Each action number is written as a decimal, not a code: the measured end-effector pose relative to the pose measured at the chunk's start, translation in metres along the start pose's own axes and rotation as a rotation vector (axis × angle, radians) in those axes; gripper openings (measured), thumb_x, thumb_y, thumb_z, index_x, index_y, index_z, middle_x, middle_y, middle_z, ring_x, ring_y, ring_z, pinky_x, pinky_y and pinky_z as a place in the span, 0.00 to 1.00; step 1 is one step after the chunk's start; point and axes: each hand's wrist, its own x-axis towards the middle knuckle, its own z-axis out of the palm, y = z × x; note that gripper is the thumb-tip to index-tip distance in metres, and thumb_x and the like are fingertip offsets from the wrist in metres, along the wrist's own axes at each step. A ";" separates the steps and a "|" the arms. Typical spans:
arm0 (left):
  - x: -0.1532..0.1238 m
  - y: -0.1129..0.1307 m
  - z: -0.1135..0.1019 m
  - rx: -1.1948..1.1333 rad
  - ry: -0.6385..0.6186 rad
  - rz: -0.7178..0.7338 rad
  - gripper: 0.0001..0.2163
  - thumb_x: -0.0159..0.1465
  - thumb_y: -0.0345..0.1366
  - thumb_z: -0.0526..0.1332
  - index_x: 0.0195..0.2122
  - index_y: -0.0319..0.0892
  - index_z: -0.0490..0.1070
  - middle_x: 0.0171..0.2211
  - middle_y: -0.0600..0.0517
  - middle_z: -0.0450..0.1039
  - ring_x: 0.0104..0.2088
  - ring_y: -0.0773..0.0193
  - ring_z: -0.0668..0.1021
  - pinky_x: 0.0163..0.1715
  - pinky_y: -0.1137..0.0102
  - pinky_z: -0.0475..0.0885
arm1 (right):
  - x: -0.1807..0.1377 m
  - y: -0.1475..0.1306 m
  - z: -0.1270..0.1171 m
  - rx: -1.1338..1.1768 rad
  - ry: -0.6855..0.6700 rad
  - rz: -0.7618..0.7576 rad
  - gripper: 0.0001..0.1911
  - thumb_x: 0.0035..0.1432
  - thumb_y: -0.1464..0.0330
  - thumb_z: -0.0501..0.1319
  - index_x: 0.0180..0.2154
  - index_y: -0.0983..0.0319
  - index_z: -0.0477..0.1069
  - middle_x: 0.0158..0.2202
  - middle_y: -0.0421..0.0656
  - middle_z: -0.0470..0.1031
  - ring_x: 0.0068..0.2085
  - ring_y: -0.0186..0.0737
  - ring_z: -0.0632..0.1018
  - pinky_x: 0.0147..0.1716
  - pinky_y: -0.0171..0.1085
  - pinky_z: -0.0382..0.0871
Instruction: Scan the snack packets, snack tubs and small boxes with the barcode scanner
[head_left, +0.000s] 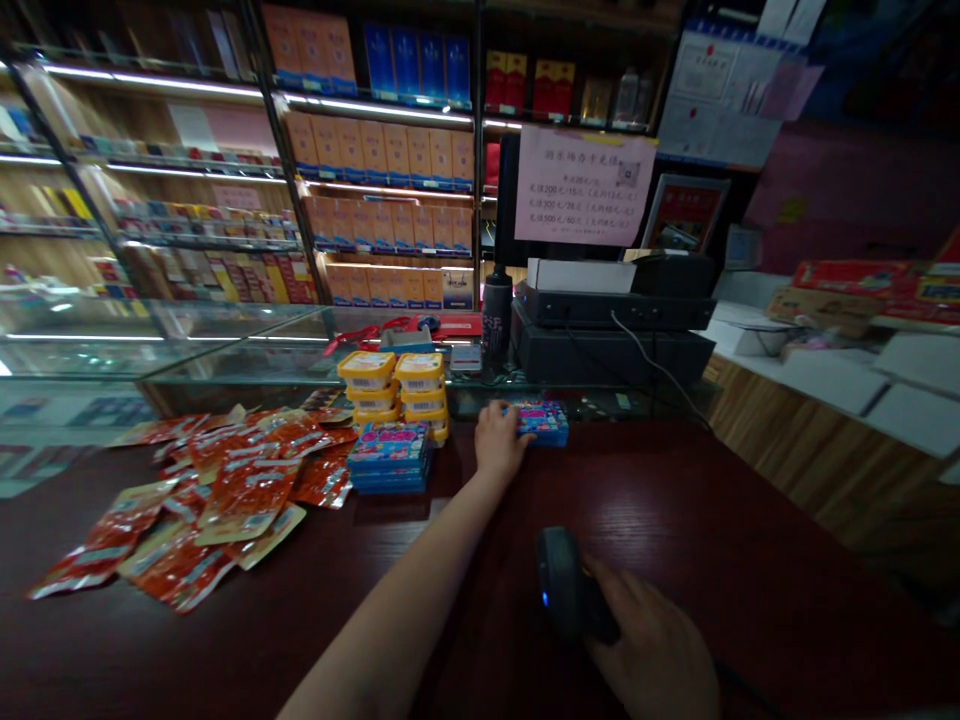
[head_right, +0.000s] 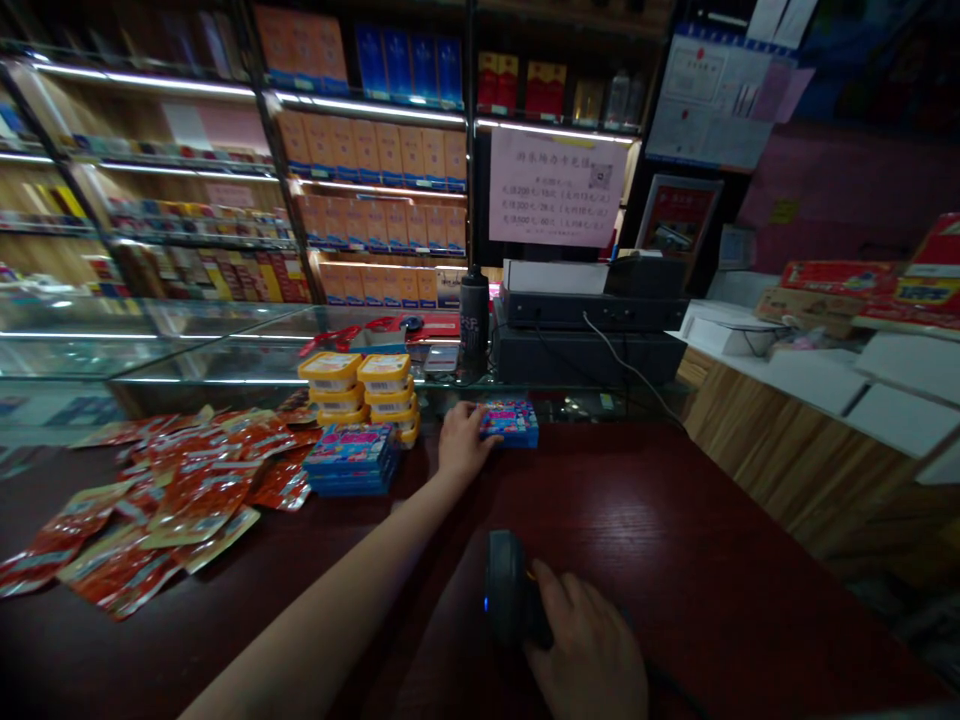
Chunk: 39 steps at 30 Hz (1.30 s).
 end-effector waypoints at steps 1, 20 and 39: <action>-0.001 -0.002 0.000 -0.047 0.019 -0.102 0.20 0.54 0.42 0.68 0.46 0.43 0.70 0.47 0.45 0.66 0.46 0.56 0.70 0.45 0.65 0.65 | 0.000 0.000 0.000 0.000 -0.006 0.001 0.26 0.52 0.70 0.60 0.54 0.56 0.63 0.42 0.41 0.78 0.39 0.40 0.79 0.36 0.36 0.70; 0.004 0.006 0.004 -0.030 -0.092 -0.120 0.10 0.60 0.36 0.61 0.43 0.46 0.73 0.42 0.50 0.70 0.43 0.60 0.72 0.40 0.69 0.66 | -0.001 0.002 -0.002 -0.005 -0.020 -0.004 0.27 0.50 0.69 0.62 0.53 0.56 0.63 0.41 0.39 0.78 0.38 0.40 0.79 0.35 0.36 0.70; -0.097 -0.058 -0.104 0.368 0.122 -0.235 0.18 0.62 0.37 0.56 0.54 0.44 0.67 0.50 0.40 0.65 0.48 0.47 0.67 0.46 0.58 0.63 | -0.004 -0.003 -0.008 0.040 -0.035 0.043 0.18 0.57 0.66 0.55 0.50 0.57 0.67 0.43 0.41 0.79 0.40 0.43 0.80 0.37 0.40 0.73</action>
